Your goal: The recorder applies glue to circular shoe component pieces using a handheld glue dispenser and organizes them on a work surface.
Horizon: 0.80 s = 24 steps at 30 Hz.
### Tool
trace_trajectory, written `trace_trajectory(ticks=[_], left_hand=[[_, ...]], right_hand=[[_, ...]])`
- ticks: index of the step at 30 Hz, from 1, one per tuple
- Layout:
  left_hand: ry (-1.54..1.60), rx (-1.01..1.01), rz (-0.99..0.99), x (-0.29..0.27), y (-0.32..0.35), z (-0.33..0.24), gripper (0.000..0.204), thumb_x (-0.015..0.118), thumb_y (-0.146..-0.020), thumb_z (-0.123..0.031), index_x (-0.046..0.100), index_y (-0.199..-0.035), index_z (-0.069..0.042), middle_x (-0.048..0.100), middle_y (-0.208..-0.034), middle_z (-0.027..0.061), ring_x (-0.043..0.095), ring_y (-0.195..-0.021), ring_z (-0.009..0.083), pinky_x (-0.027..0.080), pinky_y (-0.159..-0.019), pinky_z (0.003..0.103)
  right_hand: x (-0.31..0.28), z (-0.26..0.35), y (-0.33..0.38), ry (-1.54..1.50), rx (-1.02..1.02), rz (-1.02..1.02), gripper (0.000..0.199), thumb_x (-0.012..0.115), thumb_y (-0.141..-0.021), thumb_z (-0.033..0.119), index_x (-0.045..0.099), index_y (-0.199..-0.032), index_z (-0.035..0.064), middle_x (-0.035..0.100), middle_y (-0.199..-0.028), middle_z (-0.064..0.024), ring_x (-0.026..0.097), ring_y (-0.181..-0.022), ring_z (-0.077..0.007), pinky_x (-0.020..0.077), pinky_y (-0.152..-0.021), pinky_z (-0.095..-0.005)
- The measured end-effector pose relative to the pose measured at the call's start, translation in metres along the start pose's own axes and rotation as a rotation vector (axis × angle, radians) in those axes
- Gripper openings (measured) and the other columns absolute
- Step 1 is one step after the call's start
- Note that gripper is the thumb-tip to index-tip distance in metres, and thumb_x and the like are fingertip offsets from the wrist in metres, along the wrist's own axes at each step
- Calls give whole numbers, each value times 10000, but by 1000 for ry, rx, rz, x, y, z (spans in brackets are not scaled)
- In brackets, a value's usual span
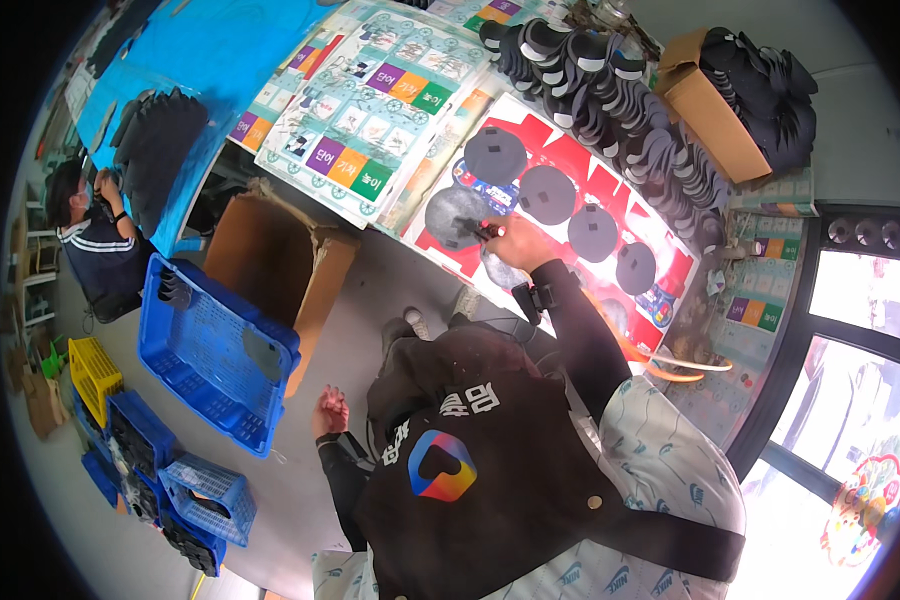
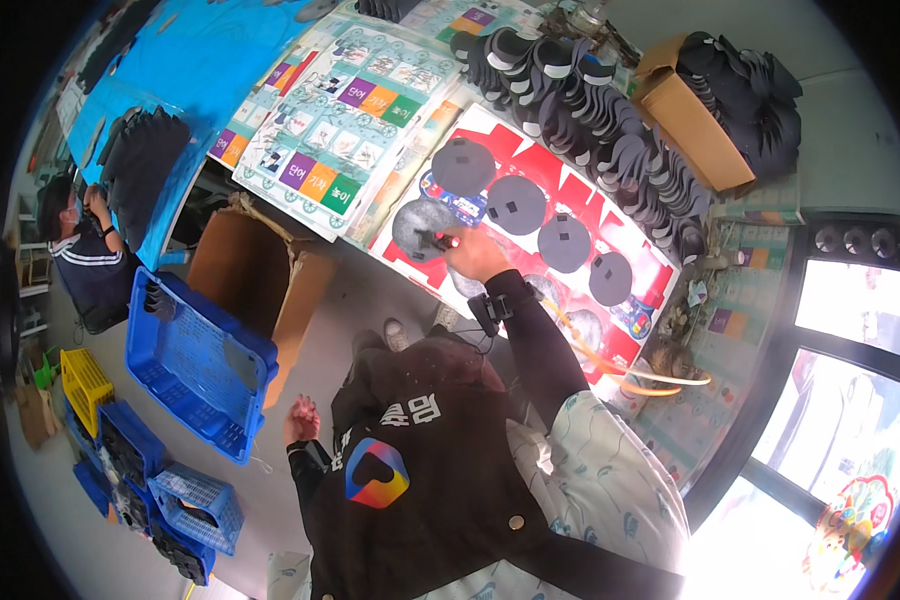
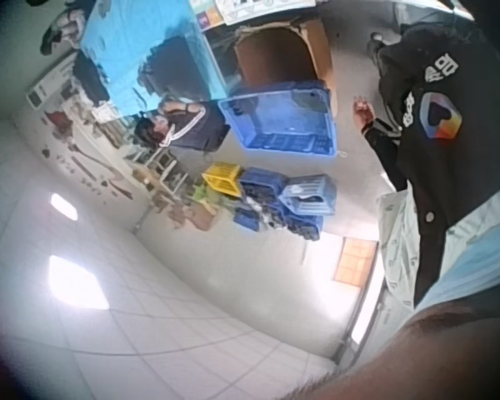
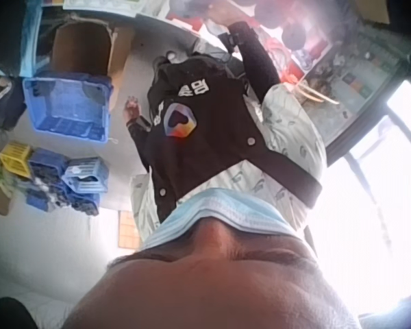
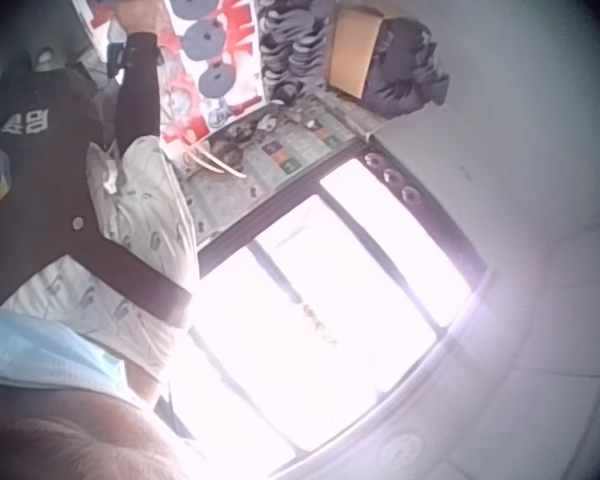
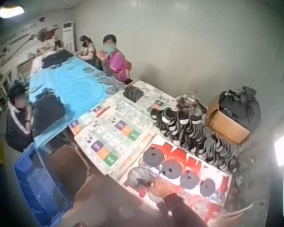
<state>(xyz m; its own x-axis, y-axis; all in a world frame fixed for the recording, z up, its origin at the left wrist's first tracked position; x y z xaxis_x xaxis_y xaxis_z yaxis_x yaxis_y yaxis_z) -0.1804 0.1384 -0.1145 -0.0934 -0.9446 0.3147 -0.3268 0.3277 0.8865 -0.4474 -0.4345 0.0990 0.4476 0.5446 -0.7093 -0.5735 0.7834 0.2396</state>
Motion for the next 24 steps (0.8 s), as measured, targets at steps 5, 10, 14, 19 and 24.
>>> trace_trajectory(ticks=[5,10,14,19,24], left_hand=[[-19,19,14,10,1,-4,257,672,-941,-196,675,-1180,-103,746,-999,43,722,-864,201,590,-729,314],[-42,25,-40,11,5,2,254,670,-947,-209,676,-1181,-111,747,-982,37,722,-865,194,594,-724,323],[-21,30,19,15,9,5,260,668,-950,-204,674,-1191,-105,747,-987,40,723,-874,193,598,-746,333],[-72,28,-8,47,5,7,235,663,-957,-191,686,-1171,-95,758,-991,53,726,-893,204,603,-765,332],[-111,48,-18,62,9,7,244,626,-978,-202,669,-1183,-77,742,-950,36,716,-859,194,588,-742,316]], right_hand=[[-9,-36,5,38,15,-21,264,594,-823,214,722,-1018,91,677,-879,-279,657,-887,-471,523,-794,-529],[-30,-45,13,81,82,-157,267,554,-787,139,697,-999,65,670,-874,-294,655,-881,-479,515,-798,-546],[-18,-37,23,-24,85,-26,306,587,-786,146,718,-1036,26,676,-903,-292,653,-908,-474,521,-814,-518],[14,-43,12,-284,167,155,339,641,-799,206,725,-1082,40,680,-945,-292,651,-945,-465,518,-847,-500],[-19,-65,-8,-175,213,10,372,687,-779,151,693,-1123,9,714,-851,-182,700,-793,-336,526,-730,-422]])
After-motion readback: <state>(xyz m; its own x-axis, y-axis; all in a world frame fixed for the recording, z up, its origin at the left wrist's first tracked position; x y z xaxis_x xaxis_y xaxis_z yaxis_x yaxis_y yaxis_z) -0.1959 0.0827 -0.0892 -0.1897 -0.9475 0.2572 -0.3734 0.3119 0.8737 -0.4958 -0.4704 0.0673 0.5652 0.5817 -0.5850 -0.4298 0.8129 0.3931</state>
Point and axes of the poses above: each hand's wrist, its own y-axis away from the middle knuckle, its own x-axis out of the palm, z = x × y, the point moved 8 cm from there along -y, towards the middle knuckle
